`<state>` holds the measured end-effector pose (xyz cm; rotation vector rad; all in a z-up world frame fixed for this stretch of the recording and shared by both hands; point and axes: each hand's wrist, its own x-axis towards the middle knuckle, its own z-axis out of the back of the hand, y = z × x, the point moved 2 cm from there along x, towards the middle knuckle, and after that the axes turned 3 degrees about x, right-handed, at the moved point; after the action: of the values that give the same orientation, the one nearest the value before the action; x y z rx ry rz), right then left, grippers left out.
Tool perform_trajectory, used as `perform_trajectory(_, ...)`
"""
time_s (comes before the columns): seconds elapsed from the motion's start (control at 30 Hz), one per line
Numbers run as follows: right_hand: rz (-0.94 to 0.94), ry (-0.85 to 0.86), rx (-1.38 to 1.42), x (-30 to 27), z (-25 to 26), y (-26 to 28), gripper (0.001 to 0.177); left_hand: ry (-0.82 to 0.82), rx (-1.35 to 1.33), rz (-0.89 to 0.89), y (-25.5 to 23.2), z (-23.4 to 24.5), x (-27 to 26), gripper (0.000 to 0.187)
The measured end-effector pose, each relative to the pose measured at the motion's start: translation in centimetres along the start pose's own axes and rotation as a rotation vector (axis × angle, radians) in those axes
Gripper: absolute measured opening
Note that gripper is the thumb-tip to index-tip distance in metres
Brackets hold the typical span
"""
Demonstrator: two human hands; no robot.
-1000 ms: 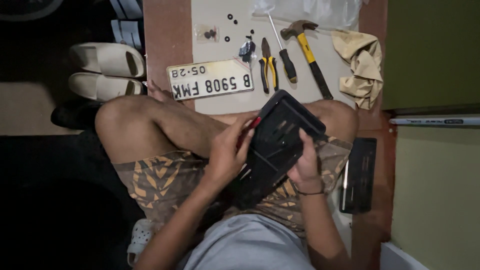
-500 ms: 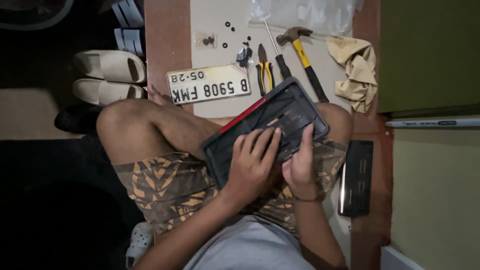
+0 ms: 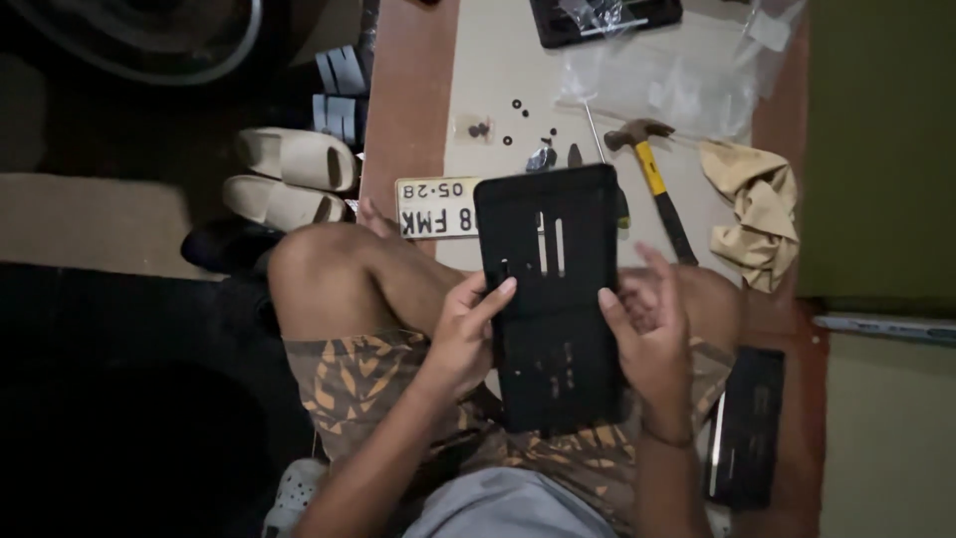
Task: Unboxing and preparing a license plate holder for installation by organizing screws and components.
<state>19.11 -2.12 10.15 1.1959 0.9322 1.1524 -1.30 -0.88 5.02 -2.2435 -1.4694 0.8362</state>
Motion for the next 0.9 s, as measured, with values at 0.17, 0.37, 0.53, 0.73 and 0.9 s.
perform_trajectory(0.17, -0.253, 0.091, -0.007, 0.0, -0.7, -3.7, 0.049, -0.147, 0.258, -0.06, -0.3, 1.1, 0.7, 0.029)
perform_trajectory(0.37, -0.431, 0.17, 0.119, 4.8, 0.5, -9.8, 0.033, -0.167, 0.234, 0.003, -0.3, 4.9, 2.3, 0.026)
perform_trajectory(0.53, -0.075, 0.127, -0.292, 15.6, -2.8, -9.8, 0.027, -0.229, 0.225, 0.052, -0.5, 6.9, 3.7, 0.027)
perform_trajectory(0.73, 0.134, 0.185, -0.62, 26.7, -8.5, -16.0, 0.025, -0.252, 0.122, 0.155, -1.2, 6.6, 5.0, 0.035)
perform_trajectory(0.9, 0.277, 0.207, -0.845, 31.5, -12.5, -17.6, 0.018, -0.298, 0.056, 0.204, -1.2, 6.8, 5.6, 0.034)
